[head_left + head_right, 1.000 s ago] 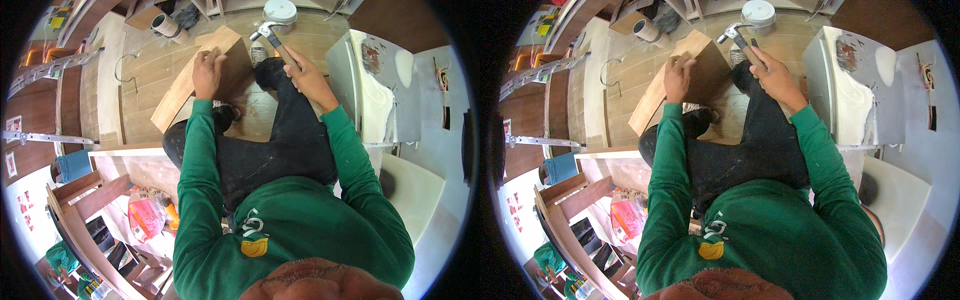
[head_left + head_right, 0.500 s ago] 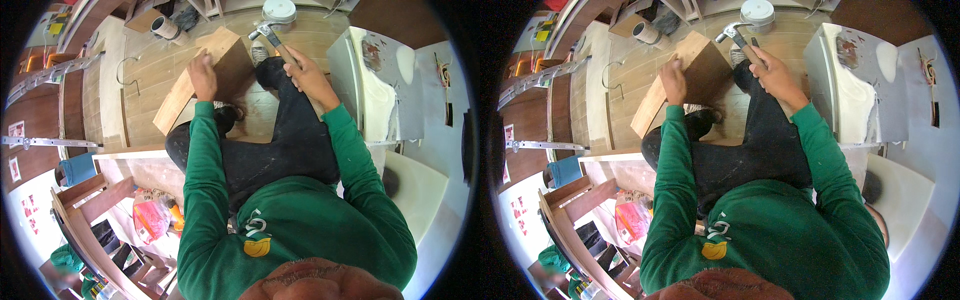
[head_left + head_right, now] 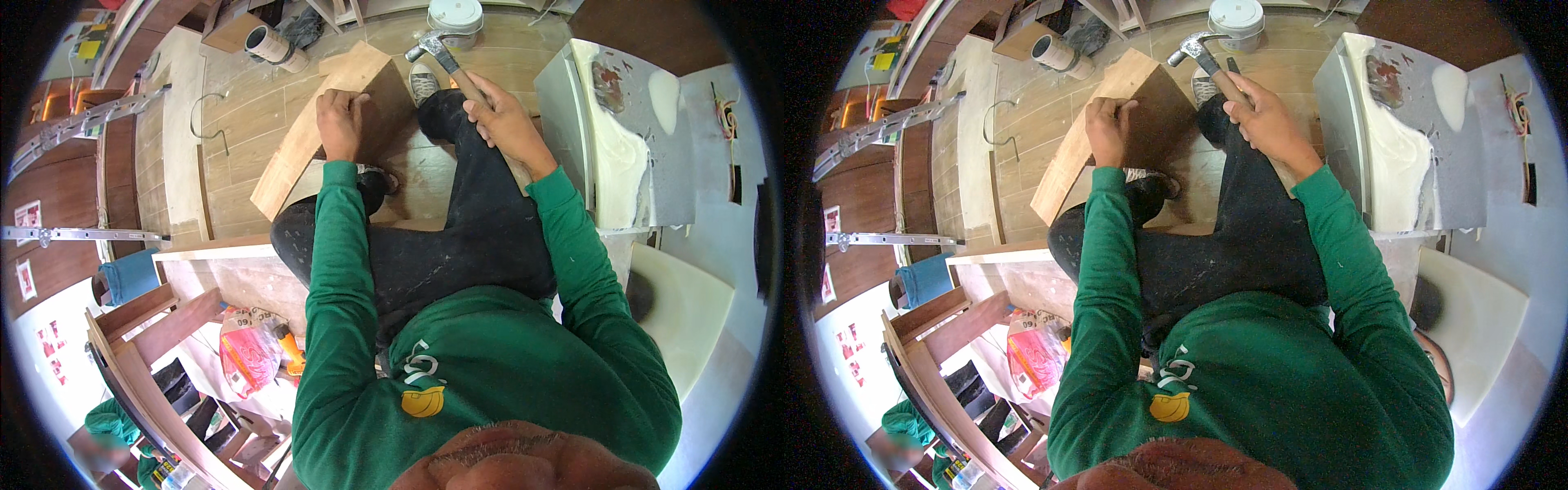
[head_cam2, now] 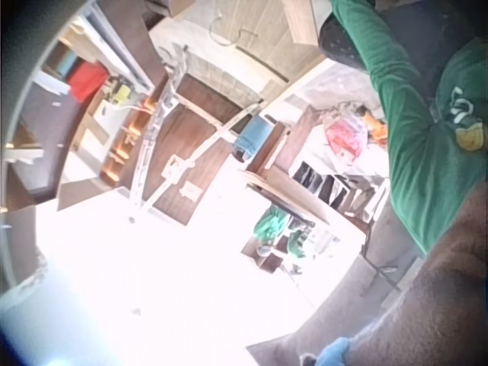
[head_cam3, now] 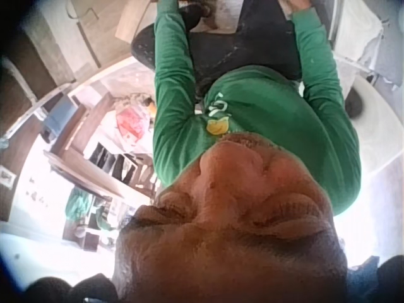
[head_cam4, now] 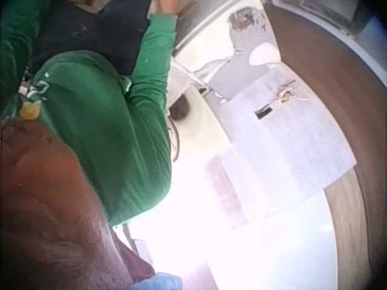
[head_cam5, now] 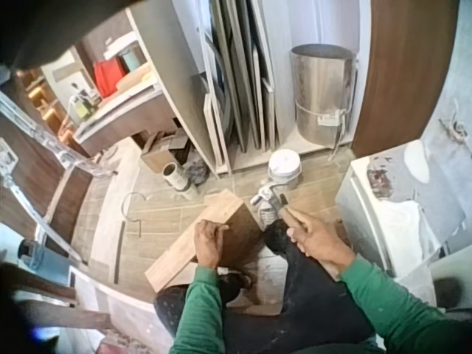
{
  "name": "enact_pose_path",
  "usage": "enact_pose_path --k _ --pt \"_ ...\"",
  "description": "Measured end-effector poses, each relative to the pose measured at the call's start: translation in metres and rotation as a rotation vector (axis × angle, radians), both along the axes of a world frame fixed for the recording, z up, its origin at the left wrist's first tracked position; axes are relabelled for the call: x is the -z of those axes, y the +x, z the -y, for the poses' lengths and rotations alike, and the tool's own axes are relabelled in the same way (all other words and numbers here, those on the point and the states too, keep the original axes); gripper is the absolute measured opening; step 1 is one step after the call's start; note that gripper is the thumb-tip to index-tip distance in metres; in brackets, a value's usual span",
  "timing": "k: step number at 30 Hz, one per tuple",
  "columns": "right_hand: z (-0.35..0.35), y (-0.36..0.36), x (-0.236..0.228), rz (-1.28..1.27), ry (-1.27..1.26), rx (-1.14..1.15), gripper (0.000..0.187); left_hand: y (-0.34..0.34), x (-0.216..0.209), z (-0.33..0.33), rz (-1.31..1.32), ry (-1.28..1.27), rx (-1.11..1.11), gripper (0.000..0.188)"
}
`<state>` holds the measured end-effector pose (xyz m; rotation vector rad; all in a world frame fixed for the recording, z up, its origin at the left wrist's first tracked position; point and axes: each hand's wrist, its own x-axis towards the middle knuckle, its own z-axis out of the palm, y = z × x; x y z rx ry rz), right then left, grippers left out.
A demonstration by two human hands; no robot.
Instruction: The person sits on the floor and assembles a small wooden box by hammering nails into the joints. They repeatedly pick up nails, position the wood pieces, and strike with a hammer to secure the structure.
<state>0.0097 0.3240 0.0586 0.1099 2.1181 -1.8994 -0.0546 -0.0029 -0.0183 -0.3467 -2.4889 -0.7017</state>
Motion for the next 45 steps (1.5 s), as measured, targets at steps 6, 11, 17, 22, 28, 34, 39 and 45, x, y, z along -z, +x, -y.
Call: enact_pose_path --k 6,11,17,22,28,34,39,45 --pt "0.000 0.001 0.003 0.000 0.000 0.012 0.068 -0.009 -0.006 0.003 0.134 0.227 -0.079 0.022" --pt "-0.002 -0.001 0.007 -0.003 -0.021 0.008 0.068 -0.013 -0.013 0.026 0.488 0.610 -0.222 0.043" --pt "0.002 -0.001 0.005 0.020 0.013 -0.014 0.067 -0.024 0.009 -0.015 -0.003 -0.137 -0.055 0.032" --pt "0.001 -0.001 -0.001 0.034 -0.034 -0.007 0.065 -0.011 0.021 -0.025 -0.134 -0.009 -0.057 0.020" --pt "-0.001 -0.002 0.006 0.037 -0.107 0.031 0.063 0.002 0.011 -0.002 0.029 0.046 0.076 0.035" --pt "-0.008 -0.003 0.006 0.064 -0.173 0.067 0.065 0.040 -0.008 0.084 0.204 -0.273 -0.032 0.066" --pt "-0.007 -0.003 0.000 0.081 -0.264 0.082 0.062 0.067 -0.003 0.173 0.439 -0.176 -0.288 0.074" --pt "-0.017 0.000 0.007 0.078 -0.325 0.201 0.055 0.059 -0.020 0.164 0.622 0.170 -0.311 0.066"
